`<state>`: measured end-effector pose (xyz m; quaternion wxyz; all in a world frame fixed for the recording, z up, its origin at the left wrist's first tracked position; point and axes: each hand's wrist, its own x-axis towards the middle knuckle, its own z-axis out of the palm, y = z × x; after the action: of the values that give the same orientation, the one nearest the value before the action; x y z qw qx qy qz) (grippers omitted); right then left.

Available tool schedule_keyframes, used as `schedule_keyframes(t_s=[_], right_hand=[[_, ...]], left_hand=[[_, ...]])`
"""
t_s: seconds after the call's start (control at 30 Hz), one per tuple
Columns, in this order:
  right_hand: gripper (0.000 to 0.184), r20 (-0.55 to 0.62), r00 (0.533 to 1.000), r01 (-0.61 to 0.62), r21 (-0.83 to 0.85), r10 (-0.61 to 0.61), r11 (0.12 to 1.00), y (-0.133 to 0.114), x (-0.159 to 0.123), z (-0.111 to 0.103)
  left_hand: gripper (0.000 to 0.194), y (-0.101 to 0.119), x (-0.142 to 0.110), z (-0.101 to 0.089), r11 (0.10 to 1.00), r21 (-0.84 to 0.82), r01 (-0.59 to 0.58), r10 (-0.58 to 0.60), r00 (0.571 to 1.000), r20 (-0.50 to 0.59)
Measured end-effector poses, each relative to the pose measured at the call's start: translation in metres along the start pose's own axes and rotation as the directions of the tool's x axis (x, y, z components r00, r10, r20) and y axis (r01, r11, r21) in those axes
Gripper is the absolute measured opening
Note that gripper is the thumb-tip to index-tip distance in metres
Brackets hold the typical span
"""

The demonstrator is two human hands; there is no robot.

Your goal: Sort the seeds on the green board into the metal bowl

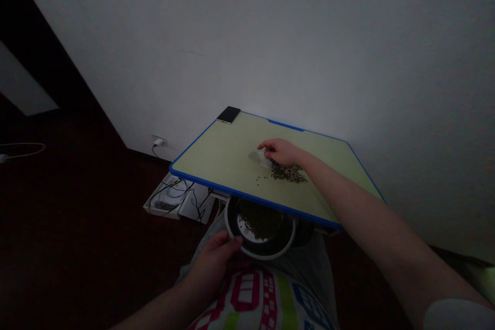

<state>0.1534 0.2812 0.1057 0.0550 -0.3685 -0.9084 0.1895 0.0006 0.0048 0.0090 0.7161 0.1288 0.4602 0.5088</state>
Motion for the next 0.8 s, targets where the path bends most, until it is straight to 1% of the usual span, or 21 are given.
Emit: schedule_keyframes(t_s=[0.1, 0.23, 0.33, 0.43, 0.6, 0.8], right_hand=[[0.039, 0.002, 1.0, 0.021, -0.035, -0.021, 0.999, -0.002, 0.0, 0.003], [0.04, 0.031, 0.998, 0.047, -0.036, -0.046, 0.998, -0.009, 0.002, 0.006], [0.04, 0.04, 0.998, 0.049, -0.038, -0.048, 0.998, -0.018, 0.004, 0.009], [0.04, 0.053, 0.998, 0.043, -0.037, -0.041, 0.998, -0.03, 0.005, 0.01], [0.04, 0.09, 0.995, 0.054, -0.044, -0.049, 0.998, -0.044, 0.005, 0.01], [0.042, 0.142, 0.987, 0.086, -0.027, -0.081, 0.996, -0.051, 0.004, 0.011]], left_hand=[[0.024, 0.001, -0.001, 0.002, 1.0, 0.005, 0.001, -0.001, 1.0, -0.016], [0.024, 0.003, -0.002, 0.003, 1.0, -0.008, 0.005, -0.005, 1.0, -0.015], [0.024, 0.003, -0.001, 0.002, 1.0, -0.014, 0.007, -0.007, 1.0, 0.008], [0.023, 0.002, 0.0, 0.001, 1.0, -0.012, 0.002, -0.002, 1.0, 0.007], [0.022, 0.0, 0.001, -0.001, 1.0, -0.008, 0.005, -0.005, 0.999, 0.035], [0.025, 0.001, -0.001, 0.0, 1.0, -0.007, 0.011, -0.011, 1.0, -0.001]])
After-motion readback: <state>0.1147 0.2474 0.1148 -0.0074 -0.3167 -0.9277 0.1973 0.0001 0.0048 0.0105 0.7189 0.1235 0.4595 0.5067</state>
